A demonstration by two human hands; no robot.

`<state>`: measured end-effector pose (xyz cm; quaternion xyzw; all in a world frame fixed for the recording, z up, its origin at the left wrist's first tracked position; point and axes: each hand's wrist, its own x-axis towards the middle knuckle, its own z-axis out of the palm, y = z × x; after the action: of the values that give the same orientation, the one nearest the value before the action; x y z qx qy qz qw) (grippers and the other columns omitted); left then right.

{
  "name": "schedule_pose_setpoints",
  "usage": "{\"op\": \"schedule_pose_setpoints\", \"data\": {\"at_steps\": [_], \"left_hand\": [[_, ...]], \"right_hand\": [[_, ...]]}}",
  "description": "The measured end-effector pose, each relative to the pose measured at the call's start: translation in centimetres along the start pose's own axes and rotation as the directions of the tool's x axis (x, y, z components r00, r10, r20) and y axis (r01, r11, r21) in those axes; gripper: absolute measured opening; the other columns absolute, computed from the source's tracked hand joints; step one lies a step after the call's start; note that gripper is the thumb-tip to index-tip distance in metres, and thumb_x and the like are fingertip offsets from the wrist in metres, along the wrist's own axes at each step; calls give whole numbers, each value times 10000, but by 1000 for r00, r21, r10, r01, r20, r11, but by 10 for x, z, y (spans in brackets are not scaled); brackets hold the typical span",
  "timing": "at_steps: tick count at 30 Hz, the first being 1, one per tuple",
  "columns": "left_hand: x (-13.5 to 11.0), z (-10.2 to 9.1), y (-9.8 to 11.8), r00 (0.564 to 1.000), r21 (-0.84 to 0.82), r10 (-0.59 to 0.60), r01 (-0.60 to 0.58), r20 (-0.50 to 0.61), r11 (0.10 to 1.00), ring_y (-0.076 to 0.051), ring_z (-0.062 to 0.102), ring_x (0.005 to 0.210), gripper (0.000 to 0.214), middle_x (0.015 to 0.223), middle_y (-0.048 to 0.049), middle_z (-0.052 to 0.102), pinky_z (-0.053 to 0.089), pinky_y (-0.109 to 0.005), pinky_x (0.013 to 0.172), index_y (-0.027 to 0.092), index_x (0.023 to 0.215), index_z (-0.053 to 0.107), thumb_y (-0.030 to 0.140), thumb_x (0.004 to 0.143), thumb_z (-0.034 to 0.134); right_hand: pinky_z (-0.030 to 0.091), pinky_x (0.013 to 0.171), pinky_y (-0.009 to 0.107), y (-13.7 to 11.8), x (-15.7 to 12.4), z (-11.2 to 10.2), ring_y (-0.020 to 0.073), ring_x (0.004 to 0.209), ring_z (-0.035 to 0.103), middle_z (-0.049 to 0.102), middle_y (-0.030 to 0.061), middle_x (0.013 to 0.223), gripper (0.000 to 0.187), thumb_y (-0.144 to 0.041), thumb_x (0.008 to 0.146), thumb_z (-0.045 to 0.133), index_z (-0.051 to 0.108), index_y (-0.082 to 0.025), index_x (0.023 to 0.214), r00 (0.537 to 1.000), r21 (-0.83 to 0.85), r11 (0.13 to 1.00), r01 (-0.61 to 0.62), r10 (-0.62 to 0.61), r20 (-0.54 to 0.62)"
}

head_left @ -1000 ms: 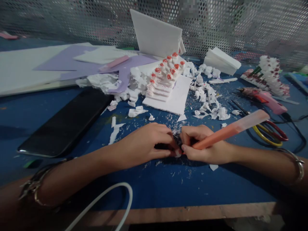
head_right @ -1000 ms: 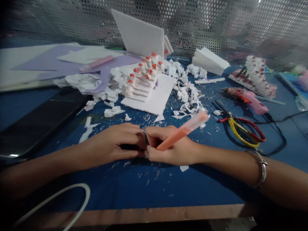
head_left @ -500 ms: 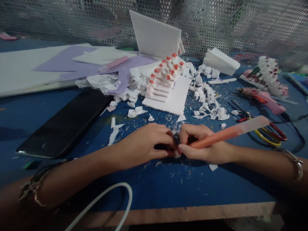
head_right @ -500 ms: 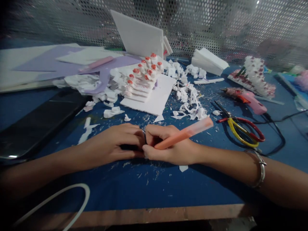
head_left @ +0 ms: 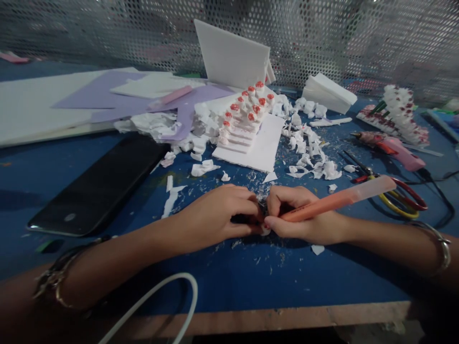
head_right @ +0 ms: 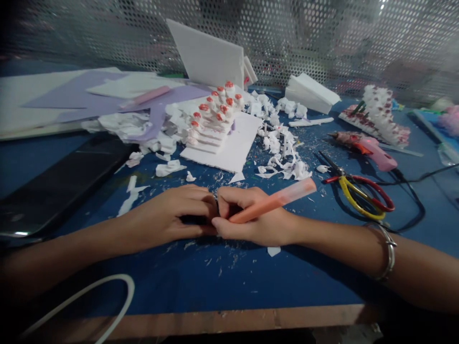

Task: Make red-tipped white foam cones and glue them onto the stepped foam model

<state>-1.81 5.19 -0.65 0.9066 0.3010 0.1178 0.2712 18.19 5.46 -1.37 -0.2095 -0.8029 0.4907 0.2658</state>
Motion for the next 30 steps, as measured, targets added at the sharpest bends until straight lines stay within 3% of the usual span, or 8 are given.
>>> {"op": "schedule_pose_setpoints", "data": {"at_steps": [30], "left_hand": [[0, -1, 2, 999, 11, -44, 44, 24, 999, -130, 545, 745, 73, 752, 16, 623, 352, -247, 704, 204, 768, 648, 256, 779, 598]], "right_hand": [[323, 506, 179, 1, -1, -1, 44, 563, 397, 447, -42, 643, 205, -237, 796, 537, 398, -162, 665, 999, -8, 999, -42, 42, 5]]}}
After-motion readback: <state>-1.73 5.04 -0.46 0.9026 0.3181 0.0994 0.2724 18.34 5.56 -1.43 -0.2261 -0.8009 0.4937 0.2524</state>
